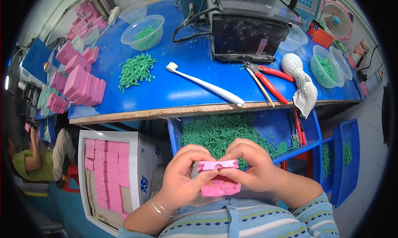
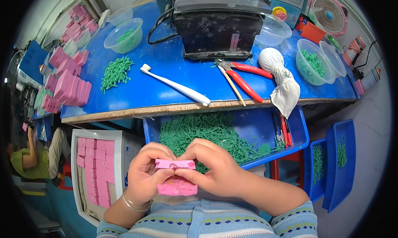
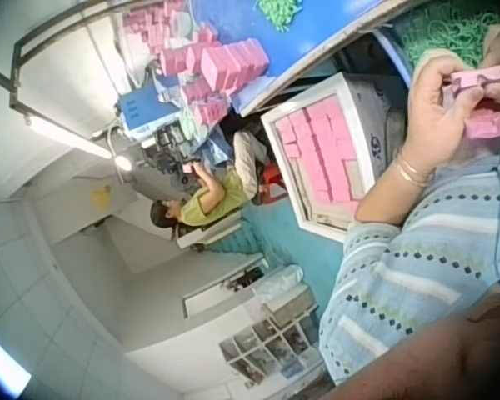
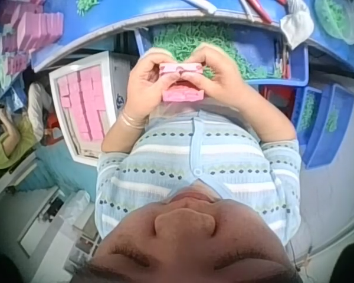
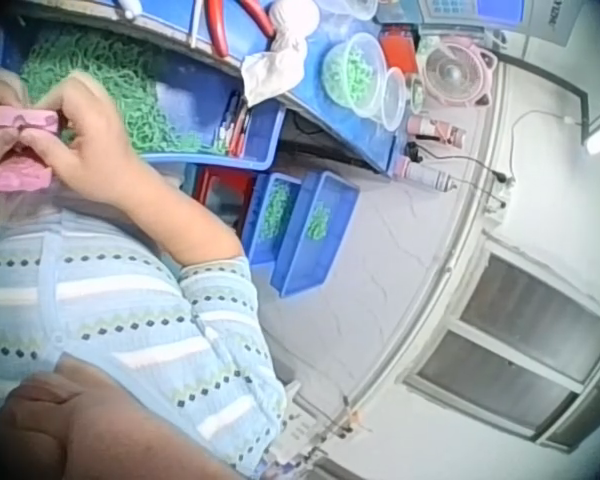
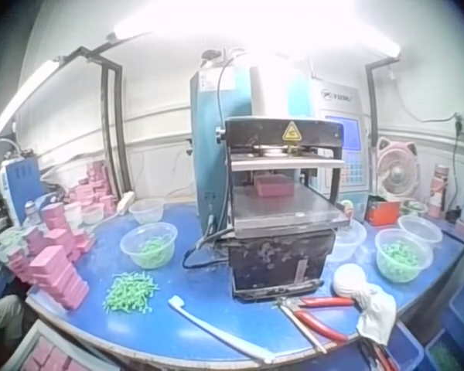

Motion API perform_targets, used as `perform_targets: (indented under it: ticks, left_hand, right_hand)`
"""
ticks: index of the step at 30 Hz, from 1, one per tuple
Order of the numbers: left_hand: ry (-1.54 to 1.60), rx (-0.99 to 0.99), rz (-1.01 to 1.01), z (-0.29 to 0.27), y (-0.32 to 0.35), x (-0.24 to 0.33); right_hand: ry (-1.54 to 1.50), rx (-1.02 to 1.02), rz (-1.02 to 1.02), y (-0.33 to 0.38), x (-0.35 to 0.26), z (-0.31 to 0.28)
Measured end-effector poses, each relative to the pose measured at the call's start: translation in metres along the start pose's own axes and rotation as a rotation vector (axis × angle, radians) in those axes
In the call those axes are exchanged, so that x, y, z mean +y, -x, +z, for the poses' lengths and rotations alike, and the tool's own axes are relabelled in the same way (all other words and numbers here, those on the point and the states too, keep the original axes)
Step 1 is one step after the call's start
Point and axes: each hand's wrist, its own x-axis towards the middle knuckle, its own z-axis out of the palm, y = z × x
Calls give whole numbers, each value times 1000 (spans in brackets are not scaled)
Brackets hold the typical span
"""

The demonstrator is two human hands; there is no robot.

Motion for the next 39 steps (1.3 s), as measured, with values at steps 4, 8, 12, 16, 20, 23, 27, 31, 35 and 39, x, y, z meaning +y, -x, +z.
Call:
perform_targets:
  ticks: [4, 8, 12, 16, 20, 23, 27, 31, 35, 39]
  left_hand:
    - [-90, -59, 18, -9, 2, 1]
    - [-80, -90, 104, -10, 4, -1]
    - [184, -203, -461, -7, 0, 15]
    - [205, -151, -626, -8, 0, 15]
    - [152, -136, -569, -6, 1, 15]
    - [-112, -131, -437, -4, 1, 17]
    - [97, -54, -489, 1, -1, 22]
    - [204, -21, -504, 3, -3, 22]
    - [86, -64, -427, 0, 4, 15]
    - [126, -49, -379, 5, 4, 15]
  right_hand:
    - [43, 6, 3, 1, -5, -1]
    - [74, -25, -7, 1, 1, -2]
    - [166, 50, 0, 3, 0, -4]
    - [95, 132, 77, 4, 1, -3]
    - [-210, 143, 369, 7, 0, -1]
    - [-467, 67, 500, 6, 0, -3]
    - [-334, 0, 402, 8, -6, -2]
    - [-279, -14, 375, 8, -7, -4]
    - [-295, -76, 336, 8, -8, -11]
    - [-96, -176, 252, 6, -4, -17]
